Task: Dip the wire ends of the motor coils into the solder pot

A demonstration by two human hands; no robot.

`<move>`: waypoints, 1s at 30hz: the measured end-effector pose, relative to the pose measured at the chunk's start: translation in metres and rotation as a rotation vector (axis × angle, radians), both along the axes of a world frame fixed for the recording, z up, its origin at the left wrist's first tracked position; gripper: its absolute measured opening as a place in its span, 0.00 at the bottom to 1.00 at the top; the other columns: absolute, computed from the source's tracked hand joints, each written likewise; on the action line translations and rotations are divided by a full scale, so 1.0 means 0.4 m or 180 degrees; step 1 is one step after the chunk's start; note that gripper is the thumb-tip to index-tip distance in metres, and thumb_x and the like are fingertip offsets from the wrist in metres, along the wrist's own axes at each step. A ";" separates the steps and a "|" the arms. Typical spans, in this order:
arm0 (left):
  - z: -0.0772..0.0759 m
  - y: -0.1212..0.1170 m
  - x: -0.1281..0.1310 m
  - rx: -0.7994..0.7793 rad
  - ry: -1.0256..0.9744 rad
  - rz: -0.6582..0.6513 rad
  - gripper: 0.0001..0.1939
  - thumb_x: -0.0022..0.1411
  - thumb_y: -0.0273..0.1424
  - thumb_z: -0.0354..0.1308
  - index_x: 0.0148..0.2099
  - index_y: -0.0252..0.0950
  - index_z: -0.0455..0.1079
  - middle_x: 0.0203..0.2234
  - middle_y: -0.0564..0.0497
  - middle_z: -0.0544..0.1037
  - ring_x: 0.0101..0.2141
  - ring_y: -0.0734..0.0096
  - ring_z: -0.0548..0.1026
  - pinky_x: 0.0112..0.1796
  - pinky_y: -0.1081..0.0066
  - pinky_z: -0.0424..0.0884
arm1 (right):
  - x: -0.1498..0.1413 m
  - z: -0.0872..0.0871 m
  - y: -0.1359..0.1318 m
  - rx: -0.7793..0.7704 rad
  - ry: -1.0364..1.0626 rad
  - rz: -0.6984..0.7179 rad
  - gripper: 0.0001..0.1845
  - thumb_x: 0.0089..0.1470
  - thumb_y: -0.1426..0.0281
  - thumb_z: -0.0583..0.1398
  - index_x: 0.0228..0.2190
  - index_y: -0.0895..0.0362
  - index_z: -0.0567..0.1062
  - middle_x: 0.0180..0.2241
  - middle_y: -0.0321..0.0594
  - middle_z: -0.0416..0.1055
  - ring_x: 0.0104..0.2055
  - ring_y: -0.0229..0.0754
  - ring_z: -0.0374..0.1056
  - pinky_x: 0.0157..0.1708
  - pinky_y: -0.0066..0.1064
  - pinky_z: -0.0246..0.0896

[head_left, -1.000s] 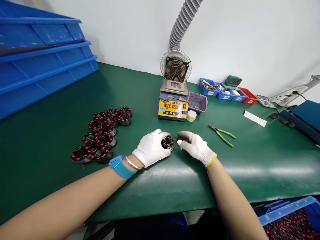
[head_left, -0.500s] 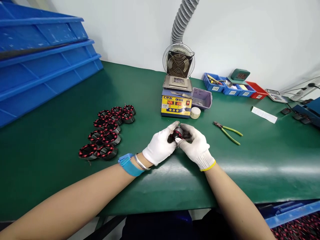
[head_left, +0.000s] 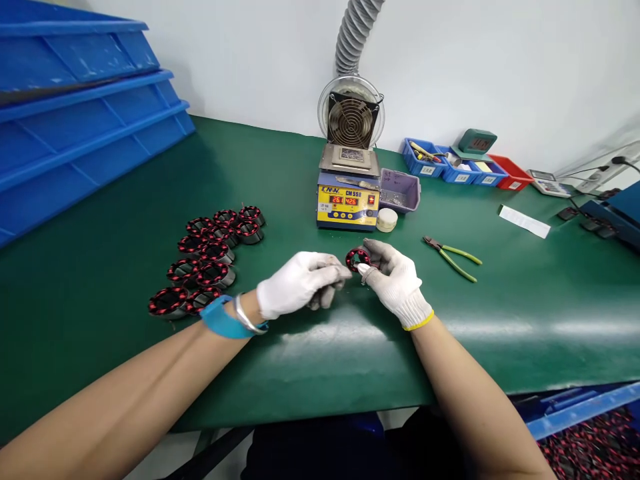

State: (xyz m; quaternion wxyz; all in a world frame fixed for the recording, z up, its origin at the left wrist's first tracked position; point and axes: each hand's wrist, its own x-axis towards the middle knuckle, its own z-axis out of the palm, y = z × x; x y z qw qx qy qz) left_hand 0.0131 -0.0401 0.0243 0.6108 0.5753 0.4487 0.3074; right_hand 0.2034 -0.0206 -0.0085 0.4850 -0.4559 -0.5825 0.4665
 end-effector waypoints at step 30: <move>-0.024 -0.025 0.040 0.0466 -0.0848 0.1375 0.23 0.44 0.41 0.69 0.37 0.34 0.66 0.26 0.52 0.74 0.23 0.74 0.70 0.21 0.75 0.62 | -0.020 0.011 -0.009 -0.0339 0.0616 -0.0017 0.30 0.43 0.60 0.66 0.49 0.55 0.72 0.47 0.40 0.74 0.48 0.45 0.69 0.50 0.40 0.66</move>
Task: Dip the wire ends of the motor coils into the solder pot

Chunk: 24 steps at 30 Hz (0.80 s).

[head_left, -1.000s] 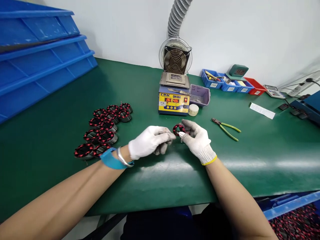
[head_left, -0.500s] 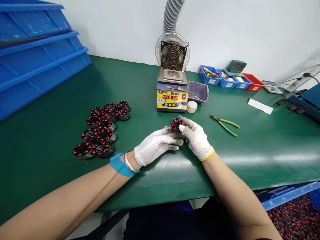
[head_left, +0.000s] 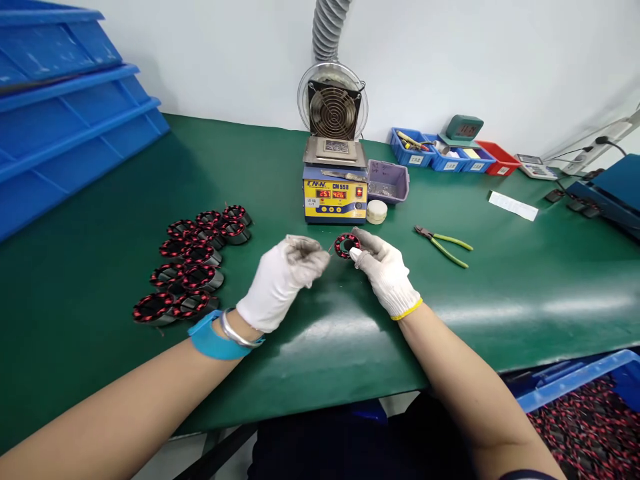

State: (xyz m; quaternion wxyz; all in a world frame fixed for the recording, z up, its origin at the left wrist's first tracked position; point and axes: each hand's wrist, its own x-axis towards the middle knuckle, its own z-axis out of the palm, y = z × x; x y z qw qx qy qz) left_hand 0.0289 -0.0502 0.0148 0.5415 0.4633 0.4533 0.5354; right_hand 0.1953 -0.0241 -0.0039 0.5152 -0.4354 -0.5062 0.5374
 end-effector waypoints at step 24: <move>0.026 -0.003 -0.027 0.0257 0.0579 0.0521 0.09 0.54 0.33 0.58 0.25 0.35 0.66 0.15 0.55 0.68 0.16 0.77 0.65 0.17 0.76 0.59 | -0.007 0.007 -0.035 0.0779 -0.1042 -0.0306 0.28 0.46 0.67 0.63 0.51 0.54 0.71 0.46 0.39 0.73 0.44 0.42 0.72 0.45 0.32 0.71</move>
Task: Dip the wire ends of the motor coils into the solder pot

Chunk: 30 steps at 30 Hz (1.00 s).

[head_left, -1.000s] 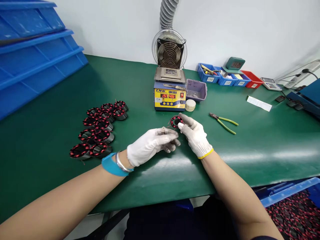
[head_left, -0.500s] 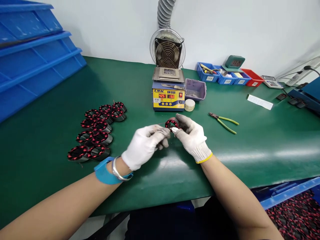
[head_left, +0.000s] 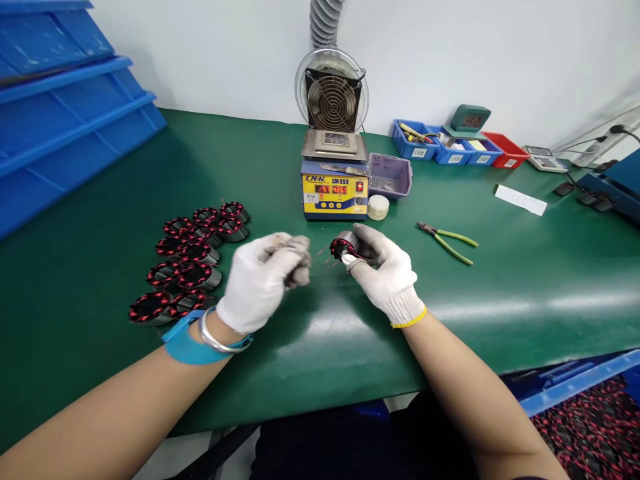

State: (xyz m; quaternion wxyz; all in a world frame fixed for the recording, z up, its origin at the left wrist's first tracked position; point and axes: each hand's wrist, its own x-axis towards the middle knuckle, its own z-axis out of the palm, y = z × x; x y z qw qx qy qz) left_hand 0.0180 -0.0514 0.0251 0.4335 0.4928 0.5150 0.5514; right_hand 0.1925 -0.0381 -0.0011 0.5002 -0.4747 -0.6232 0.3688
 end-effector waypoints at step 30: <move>-0.075 -0.002 0.050 0.0457 0.0078 -0.0522 0.08 0.57 0.35 0.57 0.33 0.35 0.69 0.22 0.54 0.73 0.23 0.75 0.69 0.25 0.75 0.66 | 0.002 -0.041 0.017 0.0065 -0.0102 -0.0394 0.28 0.44 0.67 0.65 0.50 0.56 0.71 0.45 0.42 0.74 0.40 0.41 0.73 0.44 0.34 0.71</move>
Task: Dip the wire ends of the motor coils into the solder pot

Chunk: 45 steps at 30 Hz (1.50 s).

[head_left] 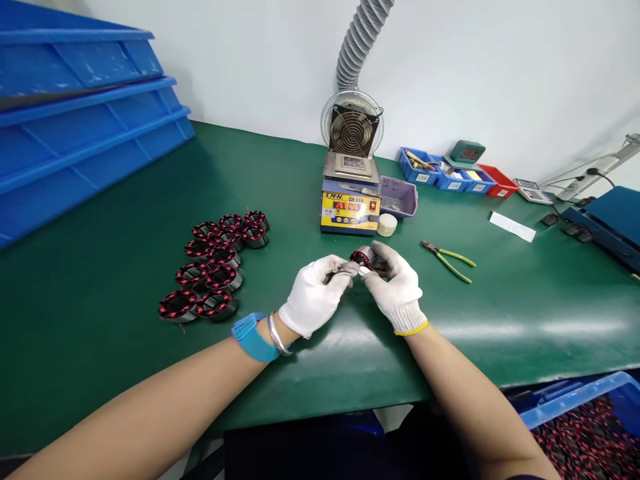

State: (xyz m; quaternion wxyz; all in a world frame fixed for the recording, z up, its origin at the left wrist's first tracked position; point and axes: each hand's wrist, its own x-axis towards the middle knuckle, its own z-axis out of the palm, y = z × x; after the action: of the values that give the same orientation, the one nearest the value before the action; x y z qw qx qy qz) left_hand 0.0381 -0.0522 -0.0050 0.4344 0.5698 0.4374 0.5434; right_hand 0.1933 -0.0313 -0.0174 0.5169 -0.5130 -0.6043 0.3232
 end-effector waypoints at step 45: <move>-0.035 0.060 0.023 -0.0417 0.1324 -0.0206 0.13 0.60 0.40 0.52 0.40 0.40 0.73 0.31 0.49 0.78 0.34 0.64 0.75 0.36 0.68 0.67 | -0.108 0.330 0.654 0.0615 -0.4625 -0.0377 0.30 0.51 0.68 0.60 0.56 0.50 0.63 0.50 0.49 0.64 0.47 0.56 0.67 0.44 0.48 0.64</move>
State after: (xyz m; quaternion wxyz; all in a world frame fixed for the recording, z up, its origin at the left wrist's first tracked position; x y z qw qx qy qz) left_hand 0.0474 -0.0283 -0.0188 0.3881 0.6539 0.5335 0.3704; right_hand 0.1501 0.2303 0.1145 0.0454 -0.5818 -0.7915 -0.1816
